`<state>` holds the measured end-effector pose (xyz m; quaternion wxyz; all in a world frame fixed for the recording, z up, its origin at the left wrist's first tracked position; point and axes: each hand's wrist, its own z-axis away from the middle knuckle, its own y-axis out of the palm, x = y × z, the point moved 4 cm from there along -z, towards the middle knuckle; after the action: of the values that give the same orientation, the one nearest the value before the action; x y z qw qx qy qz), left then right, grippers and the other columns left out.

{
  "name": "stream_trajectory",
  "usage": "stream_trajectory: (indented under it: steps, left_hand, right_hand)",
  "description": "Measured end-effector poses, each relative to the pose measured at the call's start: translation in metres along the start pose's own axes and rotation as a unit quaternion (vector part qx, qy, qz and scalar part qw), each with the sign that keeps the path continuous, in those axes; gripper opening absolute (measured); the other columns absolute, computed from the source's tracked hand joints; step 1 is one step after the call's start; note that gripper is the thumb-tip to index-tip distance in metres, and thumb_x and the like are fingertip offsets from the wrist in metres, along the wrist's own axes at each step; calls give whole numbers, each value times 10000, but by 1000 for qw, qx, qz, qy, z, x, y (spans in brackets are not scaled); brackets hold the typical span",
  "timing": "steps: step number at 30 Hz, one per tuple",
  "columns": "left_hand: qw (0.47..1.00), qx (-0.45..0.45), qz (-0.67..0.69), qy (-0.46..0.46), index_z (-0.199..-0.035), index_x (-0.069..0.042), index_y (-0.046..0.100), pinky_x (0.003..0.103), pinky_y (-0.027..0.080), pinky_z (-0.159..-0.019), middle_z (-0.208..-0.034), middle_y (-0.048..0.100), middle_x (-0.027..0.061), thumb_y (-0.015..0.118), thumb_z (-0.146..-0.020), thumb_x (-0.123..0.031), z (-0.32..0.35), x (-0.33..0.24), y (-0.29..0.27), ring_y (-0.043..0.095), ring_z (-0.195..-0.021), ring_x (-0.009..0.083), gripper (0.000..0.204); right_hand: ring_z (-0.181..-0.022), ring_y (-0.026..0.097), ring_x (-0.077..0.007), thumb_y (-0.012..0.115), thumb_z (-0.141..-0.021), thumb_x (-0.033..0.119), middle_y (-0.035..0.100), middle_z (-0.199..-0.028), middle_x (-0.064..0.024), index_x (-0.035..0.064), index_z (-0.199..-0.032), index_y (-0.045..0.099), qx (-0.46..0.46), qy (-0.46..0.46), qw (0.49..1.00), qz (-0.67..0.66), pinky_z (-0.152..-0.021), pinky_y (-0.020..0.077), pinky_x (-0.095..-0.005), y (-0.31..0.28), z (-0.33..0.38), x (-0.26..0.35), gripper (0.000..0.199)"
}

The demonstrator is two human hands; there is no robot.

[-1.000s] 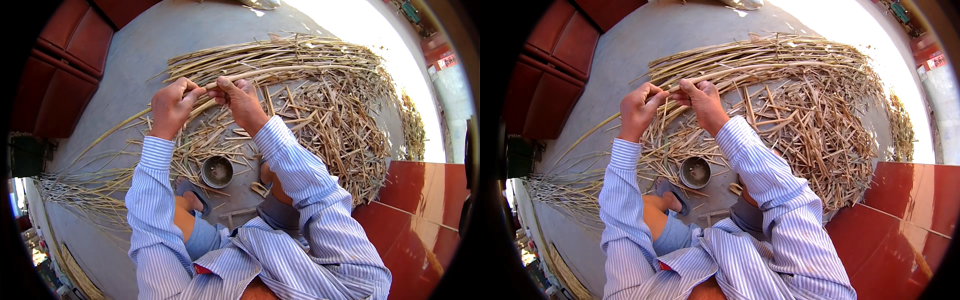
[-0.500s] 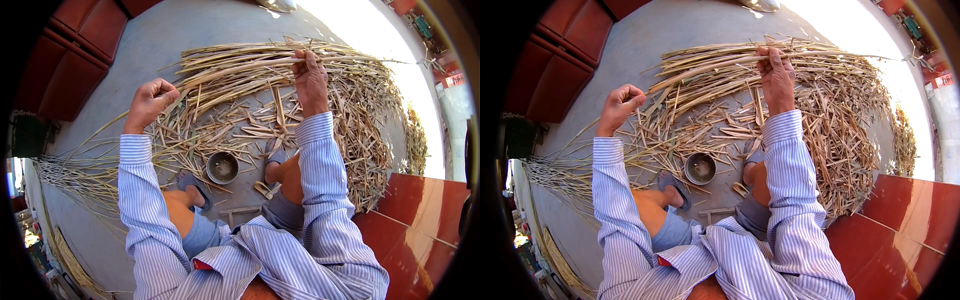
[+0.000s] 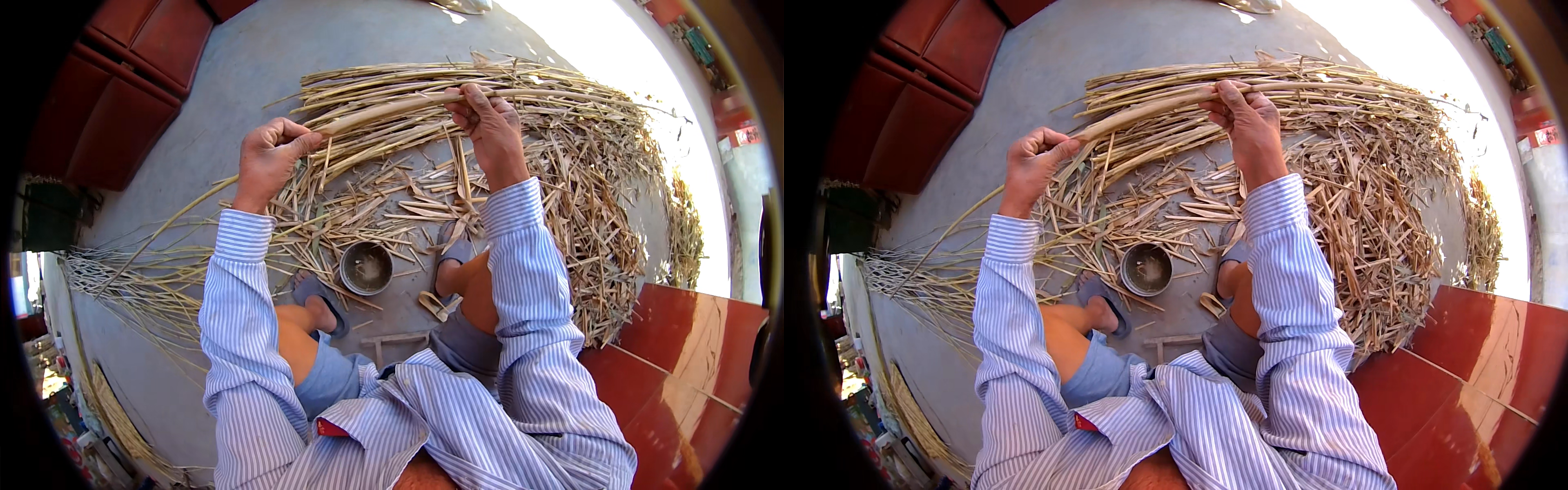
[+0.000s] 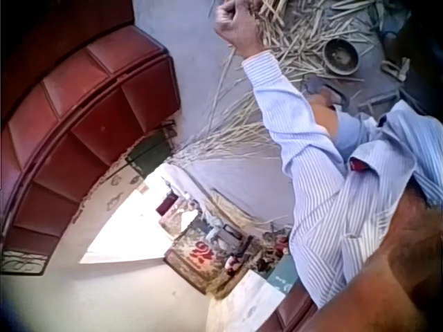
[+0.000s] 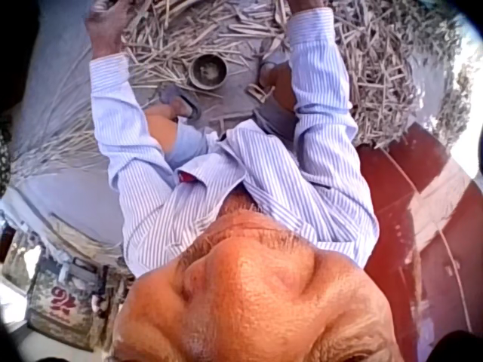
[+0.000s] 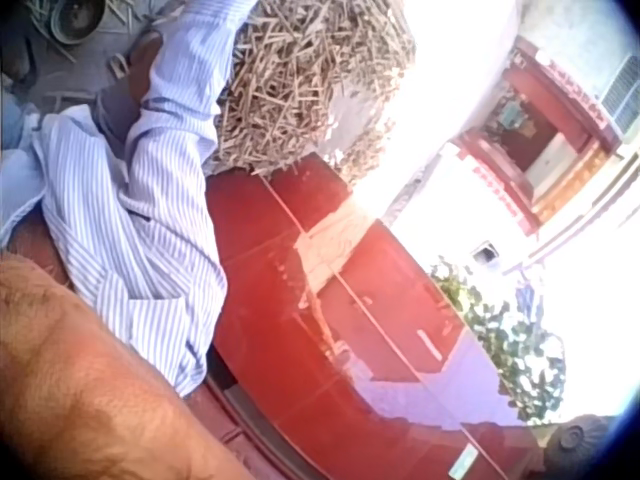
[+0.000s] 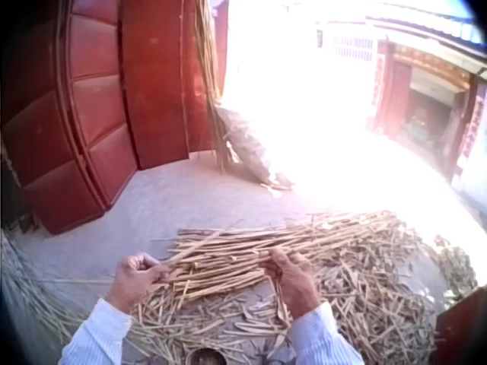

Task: The person sits on the floor and repeatedly strips outer layers from dried plant stems by hand. The separated fibers are placed to the left, while the remaining cores are set aside in a pile.

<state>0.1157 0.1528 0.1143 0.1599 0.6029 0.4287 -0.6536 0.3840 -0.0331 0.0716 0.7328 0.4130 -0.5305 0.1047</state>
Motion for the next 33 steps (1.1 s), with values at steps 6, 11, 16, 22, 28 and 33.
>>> stream_trajectory:
  steps: [6,11,16,22,28,33]
  left_hand:
    - [985,-167,26,29,-934,-22,666,214,471,-629,-803,693,32,759,-859,-204,-15,-6,-54,602,-705,76,218]
    - [778,-172,-496,346,-972,-46,685,365,462,-729,-819,687,85,697,-848,-370,3,-50,8,625,-795,250,346]
    - [828,-1,-442,345,-983,-59,690,364,409,-719,-903,695,69,631,-893,-388,14,-48,71,615,-862,237,347]
    - [914,38,-340,215,-863,-78,670,406,405,-682,-773,644,123,671,-833,-216,7,-44,30,600,-726,305,141]
    - [880,57,-390,266,-822,-54,621,413,407,-681,-778,629,107,702,-797,-191,16,-30,25,587,-775,306,162]
    - [826,9,-470,312,-805,-75,591,399,396,-697,-782,624,76,708,-784,-151,22,-34,26,572,-773,276,140]
  right_hand:
    - [-829,690,-122,618,-964,235,726,-970,-72,47,-1027,659,-26,16,999,41,-687,553,-208,-14,2,0,202]
    - [-834,689,-112,605,-971,232,726,-973,-68,51,-1026,677,6,15,999,43,-678,557,-204,-3,9,-3,202]
    - [-885,681,-144,613,-967,228,718,-999,-81,35,-1029,652,75,32,997,15,-746,544,-240,41,21,-20,206]
    - [-916,689,-160,577,-984,219,702,-1058,-118,20,-1126,623,34,14,996,-75,-783,574,-253,12,5,-8,249]
    - [-849,692,-134,600,-974,235,712,-1010,-96,42,-1037,638,-16,-1,1000,-26,-708,566,-221,19,11,-11,207]
    - [-785,688,-115,601,-976,251,717,-918,-69,38,-967,648,-57,23,998,-14,-652,555,-206,18,9,-21,218]
